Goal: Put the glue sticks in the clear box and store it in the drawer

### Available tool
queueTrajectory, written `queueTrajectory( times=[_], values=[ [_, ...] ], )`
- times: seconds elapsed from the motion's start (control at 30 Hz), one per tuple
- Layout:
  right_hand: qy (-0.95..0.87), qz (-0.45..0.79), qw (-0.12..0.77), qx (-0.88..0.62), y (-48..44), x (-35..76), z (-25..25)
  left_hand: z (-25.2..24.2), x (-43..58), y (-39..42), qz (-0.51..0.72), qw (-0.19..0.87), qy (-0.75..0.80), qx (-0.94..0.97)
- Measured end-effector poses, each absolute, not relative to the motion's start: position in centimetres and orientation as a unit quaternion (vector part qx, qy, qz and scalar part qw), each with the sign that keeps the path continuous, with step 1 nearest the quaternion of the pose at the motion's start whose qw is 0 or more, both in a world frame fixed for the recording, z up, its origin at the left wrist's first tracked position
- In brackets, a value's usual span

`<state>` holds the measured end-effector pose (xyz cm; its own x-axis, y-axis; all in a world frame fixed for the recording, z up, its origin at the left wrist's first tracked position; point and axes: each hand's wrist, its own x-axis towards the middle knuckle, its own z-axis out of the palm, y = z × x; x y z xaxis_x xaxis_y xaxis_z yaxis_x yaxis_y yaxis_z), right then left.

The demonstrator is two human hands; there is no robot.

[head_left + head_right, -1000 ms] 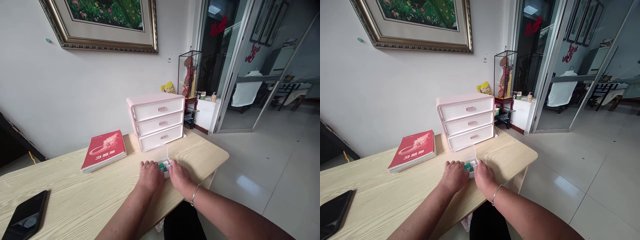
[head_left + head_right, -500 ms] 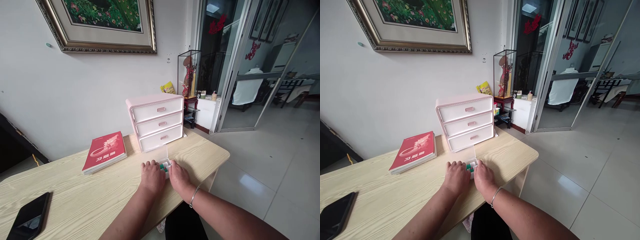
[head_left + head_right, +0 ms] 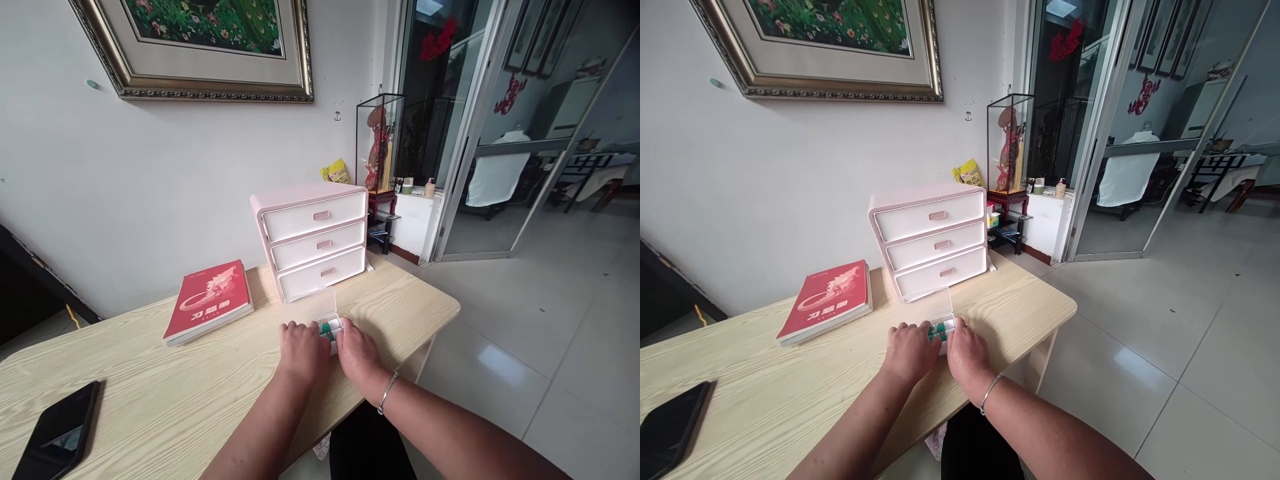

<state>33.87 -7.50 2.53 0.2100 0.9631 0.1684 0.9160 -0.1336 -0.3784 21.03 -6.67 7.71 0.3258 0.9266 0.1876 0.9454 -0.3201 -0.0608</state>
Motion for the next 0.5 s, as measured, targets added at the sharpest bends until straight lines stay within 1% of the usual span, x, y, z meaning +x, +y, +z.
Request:
queueTrajectory(
  times=[0.1,0.27,0.5],
  values=[
    [-0.627,0.053,0.209,-0.749,-7.5,33.9,2.4,7.7,20.9,-6.6,-0.080,0.035,-0.618,-0.782],
    [-0.629,0.062,0.219,-0.744,-7.5,34.0,2.3,7.4,20.4,-6.0,-0.120,-0.009,-0.631,-0.767],
    [-0.629,0.057,0.222,-0.743,-7.4,34.1,2.2,7.1,20.1,-4.4,-0.096,0.008,-0.591,-0.801]
  ],
)
